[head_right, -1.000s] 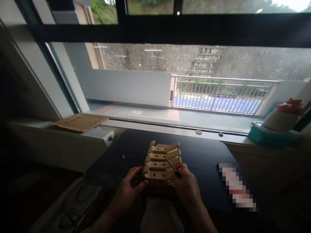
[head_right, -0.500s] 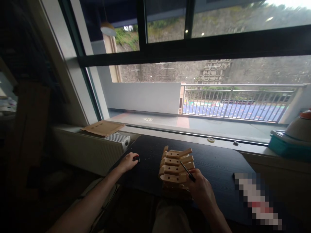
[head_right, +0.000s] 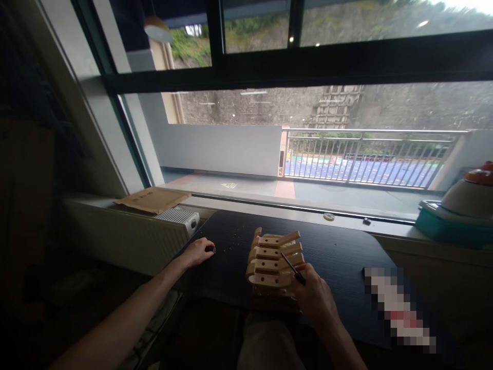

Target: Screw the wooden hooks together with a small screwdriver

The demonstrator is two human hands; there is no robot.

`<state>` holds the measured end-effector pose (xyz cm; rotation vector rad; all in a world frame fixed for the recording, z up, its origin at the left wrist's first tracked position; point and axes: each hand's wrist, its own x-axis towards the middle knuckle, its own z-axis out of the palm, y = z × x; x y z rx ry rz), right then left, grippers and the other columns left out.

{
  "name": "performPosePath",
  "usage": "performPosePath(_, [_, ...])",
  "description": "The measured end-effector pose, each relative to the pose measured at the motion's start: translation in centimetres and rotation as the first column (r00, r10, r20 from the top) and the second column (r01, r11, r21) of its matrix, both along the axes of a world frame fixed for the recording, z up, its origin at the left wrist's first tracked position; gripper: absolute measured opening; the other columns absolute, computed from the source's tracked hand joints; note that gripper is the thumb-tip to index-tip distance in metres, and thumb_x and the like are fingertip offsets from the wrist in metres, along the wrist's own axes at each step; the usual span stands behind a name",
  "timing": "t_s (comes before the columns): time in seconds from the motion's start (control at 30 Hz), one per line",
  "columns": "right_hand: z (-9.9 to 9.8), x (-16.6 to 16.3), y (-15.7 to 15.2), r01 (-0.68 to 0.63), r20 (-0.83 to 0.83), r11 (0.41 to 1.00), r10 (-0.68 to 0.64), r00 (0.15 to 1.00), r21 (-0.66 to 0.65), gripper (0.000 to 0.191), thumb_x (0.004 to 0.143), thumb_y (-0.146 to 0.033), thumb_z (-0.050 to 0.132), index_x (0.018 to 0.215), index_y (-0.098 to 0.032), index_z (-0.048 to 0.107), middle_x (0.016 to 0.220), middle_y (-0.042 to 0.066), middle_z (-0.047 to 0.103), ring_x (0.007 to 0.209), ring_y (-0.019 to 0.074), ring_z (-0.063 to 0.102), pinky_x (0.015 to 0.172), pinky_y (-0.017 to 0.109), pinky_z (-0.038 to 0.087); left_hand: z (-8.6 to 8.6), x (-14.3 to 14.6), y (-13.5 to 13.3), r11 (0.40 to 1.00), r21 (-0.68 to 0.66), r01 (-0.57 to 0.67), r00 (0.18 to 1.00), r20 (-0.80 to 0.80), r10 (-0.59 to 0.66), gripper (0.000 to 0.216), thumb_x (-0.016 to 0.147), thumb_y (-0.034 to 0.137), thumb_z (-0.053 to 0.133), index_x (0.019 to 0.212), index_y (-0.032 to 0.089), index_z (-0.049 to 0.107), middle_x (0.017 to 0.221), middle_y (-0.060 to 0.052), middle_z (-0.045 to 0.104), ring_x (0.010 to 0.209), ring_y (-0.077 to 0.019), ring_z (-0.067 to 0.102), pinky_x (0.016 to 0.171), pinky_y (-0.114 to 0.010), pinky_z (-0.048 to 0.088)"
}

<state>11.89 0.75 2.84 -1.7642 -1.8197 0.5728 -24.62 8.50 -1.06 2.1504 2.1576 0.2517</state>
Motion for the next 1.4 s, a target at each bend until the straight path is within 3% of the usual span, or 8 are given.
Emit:
performPosePath(0.37, [-0.1, 0.2, 0.1, -0.014, -0.023, 1.0, 0.014, 1.0, -0.024, 0.025, 0.082, -0.038, 0.041, 0.096, -0.022, 0.055, 0.087, 0.004, 0.068, 0.081, 0.0209, 0.063, 0.061, 0.025, 0.041, 0.7, 0.7, -0.1, 1.0, 0.004, -0.015, 0.998, -0.056, 0.016, 0.028, 0.079, 0.02, 0.045, 0.09, 0.02, 0.07, 0.098, -0.008, 0.067, 0.092, -0.0215, 0.061, 0.084, -0.03, 0.042])
performPosePath(0.67, [0.1, 0.1, 0.0, -0.013, -0.02, 1.0, 0.013, 1.0, -0.025, 0.025, 0.081, -0.037, 0.041, 0.095, -0.022, 0.055, 0.087, 0.005, 0.068, 0.08, 0.0212, 0.063, 0.062, 0.026, 0.041, 0.6, 0.7, -0.3, 0.997, 0.002, -0.079, 0.997, -0.02, 0.08, 0.021, 0.075, 0.028, 0.053, 0.085, 0.018, 0.068, 0.095, -0.008, 0.067, 0.088, -0.0195, 0.061, 0.074, -0.025, 0.044])
performPosePath(0.93, [0.0, 0.2, 0.1, -0.011, -0.014, 1.0, 0.011, 1.0, -0.012, 0.024, 0.081, -0.038, 0.042, 0.093, -0.023, 0.056, 0.082, 0.003, 0.068, 0.078, 0.0207, 0.063, 0.061, 0.025, 0.04, 0.6, 0.9, -0.6, 0.985, 0.048, -0.163, 0.984, -0.06, 0.166, 0.014, 0.074, 0.02, 0.051, 0.076, 0.018, 0.065, 0.085, -0.006, 0.067, 0.083, -0.0193, 0.062, 0.069, -0.026, 0.043])
performPosePath(1.1, [-0.3, 0.0, 0.6, 0.02, 0.036, 1.0, -0.019, 0.999, -0.024, 0.025, 0.08, -0.038, 0.043, 0.094, -0.022, 0.056, 0.082, 0.005, 0.068, 0.081, 0.0218, 0.063, 0.062, 0.026, 0.039, 3.1, 1.8, -1.7, 0.976, 0.129, -0.177, 0.982, -0.037, 0.183, 0.017, 0.077, 0.024, 0.046, 0.082, 0.018, 0.062, 0.08, -0.006, 0.066, 0.078, -0.0202, 0.062, 0.067, -0.027, 0.042])
performPosePath(1.17, [-0.3, 0.0, 0.6, 0.022, 0.034, 1.0, -0.022, 0.999, -0.021, 0.025, 0.08, -0.037, 0.043, 0.093, -0.021, 0.056, 0.081, 0.005, 0.068, 0.08, 0.0219, 0.063, 0.062, 0.026, 0.039, 5.4, 3.9, -2.6, 0.974, 0.189, -0.124, 0.992, 0.012, 0.124, 0.021, 0.08, 0.028, 0.043, 0.088, 0.02, 0.06, 0.083, -0.003, 0.066, 0.079, -0.0171, 0.061, 0.067, -0.025, 0.042])
performPosePath(1.27, [-0.1, -0.1, 0.4, 0.015, -0.014, 1.0, -0.015, 1.0, 0.001, 0.023, 0.08, -0.035, 0.043, 0.093, -0.021, 0.056, 0.084, 0.005, 0.068, 0.081, 0.0207, 0.062, 0.063, 0.025, 0.038, 9.0, 8.8, -4.6, 0.938, 0.301, 0.173, 0.946, 0.215, -0.243, 0.02, 0.079, 0.029, 0.047, 0.087, 0.019, 0.062, 0.081, -0.001, 0.066, 0.074, -0.0144, 0.059, 0.068, -0.023, 0.042])
performPosePath(1.33, [0.0, -0.1, 0.3, 0.008, -0.04, 1.0, -0.009, 0.999, -0.001, 0.023, 0.08, -0.034, 0.043, 0.094, -0.021, 0.056, 0.087, 0.005, 0.068, 0.081, 0.0201, 0.062, 0.062, 0.025, 0.038, 10.5, 12.4, -5.6, 0.864, 0.29, 0.411, 0.842, 0.243, -0.482, 0.019, 0.077, 0.025, 0.049, 0.086, 0.018, 0.064, 0.083, -0.002, 0.065, 0.076, -0.0142, 0.058, 0.069, -0.023, 0.042])
performPosePath(1.4, [0.1, -0.2, 0.3, 0.006, -0.03, 1.0, -0.006, 1.0, -0.006, 0.023, 0.08, -0.034, 0.044, 0.095, -0.021, 0.056, 0.086, 0.005, 0.067, 0.081, 0.0202, 0.062, 0.061, 0.025, 0.037, 10.8, 15.4, -6.0, 0.749, 0.259, 0.609, 0.728, 0.192, -0.658, 0.017, 0.077, 0.019, 0.049, 0.079, 0.017, 0.066, 0.082, -0.004, 0.065, 0.078, -0.0151, 0.058, 0.073, -0.025, 0.041])
